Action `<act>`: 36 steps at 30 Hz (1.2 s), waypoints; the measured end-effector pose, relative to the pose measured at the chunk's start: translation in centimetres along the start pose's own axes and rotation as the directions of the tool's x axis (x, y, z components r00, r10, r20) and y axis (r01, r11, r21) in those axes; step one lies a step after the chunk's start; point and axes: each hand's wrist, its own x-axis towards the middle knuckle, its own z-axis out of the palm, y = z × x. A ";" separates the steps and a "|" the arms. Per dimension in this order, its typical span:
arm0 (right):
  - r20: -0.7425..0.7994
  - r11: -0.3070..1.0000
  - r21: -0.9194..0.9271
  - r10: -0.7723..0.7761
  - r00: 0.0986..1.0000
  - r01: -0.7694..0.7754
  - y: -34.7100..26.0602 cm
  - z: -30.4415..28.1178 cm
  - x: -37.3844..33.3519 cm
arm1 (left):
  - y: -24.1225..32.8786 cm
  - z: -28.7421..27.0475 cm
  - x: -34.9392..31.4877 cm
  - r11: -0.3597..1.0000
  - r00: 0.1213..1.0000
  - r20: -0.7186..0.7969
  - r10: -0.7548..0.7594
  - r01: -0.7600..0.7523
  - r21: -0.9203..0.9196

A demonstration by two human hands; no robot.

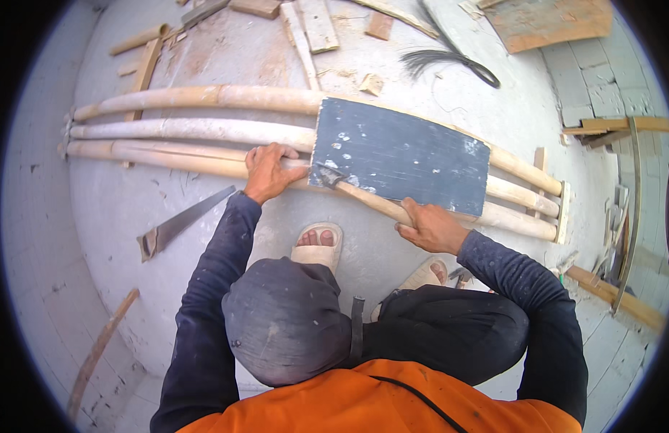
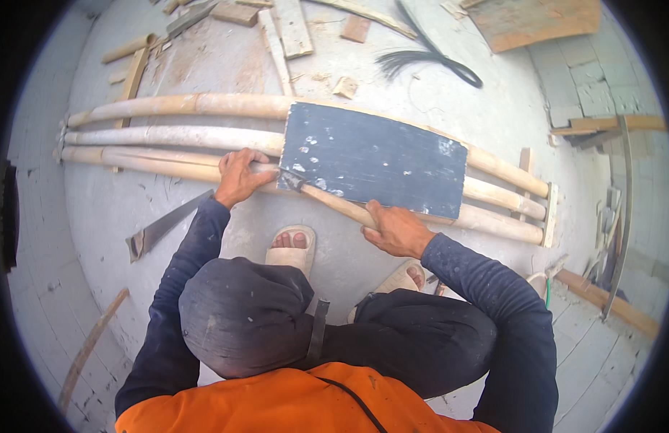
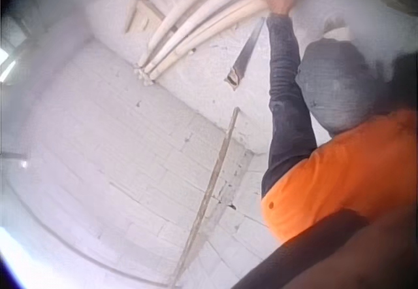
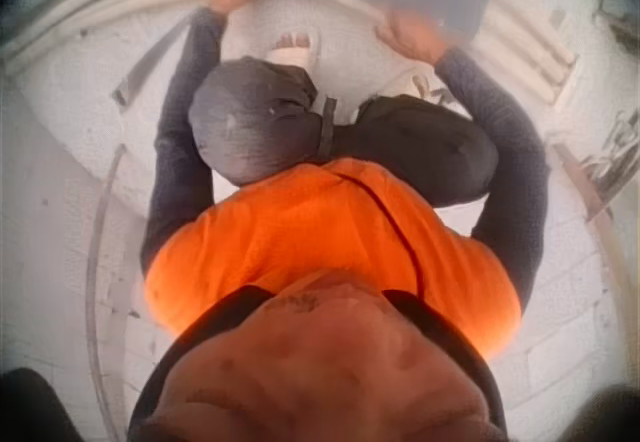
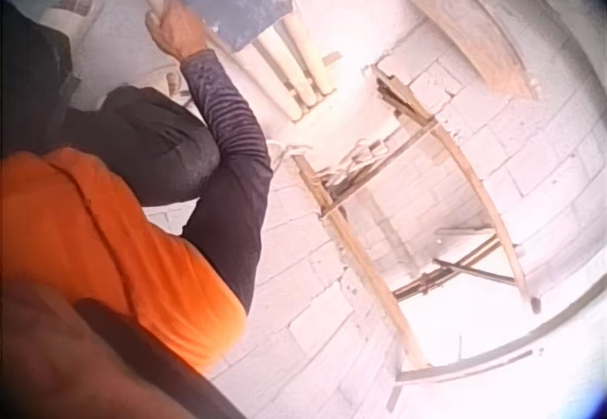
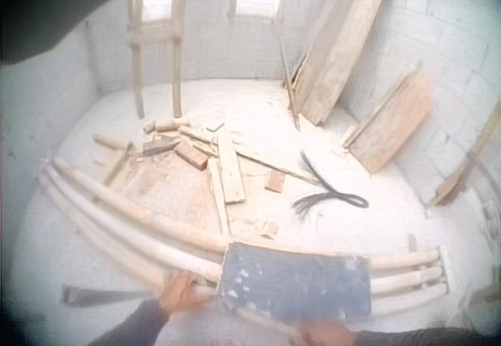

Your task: The person constructs a small bamboo and wood assembly by placing a black board onto bamboo poles, securing it with wire and nails using a hammer and pliers.

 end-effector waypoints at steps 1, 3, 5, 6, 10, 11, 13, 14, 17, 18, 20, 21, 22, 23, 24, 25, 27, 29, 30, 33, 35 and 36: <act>0.067 0.999 0.036 0.034 0.997 -0.037 1.2 0.2 -1.0 | -0.1 0.1 0.4 1.000 1.000 0.026 0.003 -0.004 0.029; 0.115 0.977 0.160 0.122 0.986 -0.140 4.0 2.1 -6.2 | 0.1 -0.1 0.9 0.995 0.993 0.082 -0.080 0.074 0.066; 0.082 0.950 0.288 0.098 0.992 -0.118 7.0 4.6 -10.5 | 0.8 -1.2 1.3 0.991 0.992 0.114 -0.044 0.030 0.129; 0.127 0.935 0.244 0.234 0.964 -0.259 8.4 6.3 -12.8 | 1.4 -2.1 1.8 0.997 0.985 0.169 -0.040 0.028 0.076; 0.065 0.744 0.468 0.509 0.858 -0.477 8.7 15.0 -22.1 | 6.2 -6.1 6.1 0.916 0.840 0.536 -0.079 -0.151 0.371; 0.067 0.650 0.557 0.586 0.808 -0.517 8.2 17.1 -23.3 | 8.2 -6.4 7.7 0.902 0.829 0.559 -0.029 -0.219 0.372; -0.073 0.522 0.754 0.670 0.739 -0.399 7.0 20.8 -24.7 | 13.2 -6.5 11.0 0.891 0.830 0.558 -0.012 -0.244 0.382; -0.095 0.462 0.815 0.703 0.705 -0.351 7.4 22.0 -25.1 | 16.2 -5.7 12.6 0.866 0.811 0.575 0.110 -0.362 0.344; -0.052 0.370 0.860 0.748 0.662 -0.351 11.0 24.0 -24.0 | 25.6 -2.4 16.1 0.770 0.731 0.589 0.343 -0.578 0.270; -0.033 0.387 0.834 0.745 0.666 -0.392 12.2 24.3 -23.7 | 28.6 -1.0 16.8 0.742 0.693 0.614 0.377 -0.623 0.247; -0.067 0.434 0.805 0.744 0.665 -0.404 14.0 24.4 -23.6 | 33.9 1.9 17.8 0.683 0.650 0.635 0.418 -0.686 0.252; -0.063 0.486 0.742 0.736 0.673 -0.462 14.9 24.1 -23.9 | 35.9 3.3 18.2 0.674 0.612 0.670 0.420 -0.705 0.222; -0.023 0.521 0.675 0.723 0.691 -0.522 15.6 23.6 -24.3 | 37.6 4.7 18.5 0.667 0.588 0.700 0.405 -0.714 0.214; 0.018 0.555 0.601 0.710 0.704 -0.575 16.4 22.8 -24.7 | 38.8 6.0 18.9 0.659 0.580 0.721 0.379 -0.716 0.230; -0.042 0.473 0.736 0.745 0.665 -0.483 17.6 21.7 -25.0 | 39.5 7.3 19.3 0.635 0.544 0.733 0.408 -0.746 0.200; -0.103 0.394 0.851 0.773 0.626 -0.347 19.3 20.2 -25.2 | 39.9 8.6 19.6 0.610 0.522 0.738 0.428 -0.769 0.190; -0.169 0.202 0.978 0.901 0.400 -0.042 23.7 16.5 -23.4 | 39.5 10.9 20.4 0.569 0.496 0.744 0.448 -0.800 0.190; -0.029 -0.132 0.935 0.898 0.440 0.330 28.4 13.2 -21.4 | 38.7 13.4 21.5 0.515 0.488 0.731 0.477 -0.829 0.218; -0.006 -0.228 0.879 0.873 0.488 0.418 30.2 12.0 -20.3 | 38.3 14.6 22.1 0.569 0.505 0.742 0.441 -0.797 0.204; -0.011 -0.342 0.739 0.855 0.519 0.580 33.4 9.9 -16.9 | 37.2 18.4 23.8 0.696 0.568 0.750 0.341 -0.688 0.205; 0.030 -0.287 0.790 0.901 0.433 0.542 33.6 9.4 -15.5 | 36.7 20.6 24.6 0.888 0.535 0.836 0.121 -0.435 0.150; 0.016 -0.236 0.790 0.930 0.367 0.565 33.4 9.4 -15.2 | 36.3 21.4 24.9 0.950 0.503 0.864 -0.012 -0.266 0.167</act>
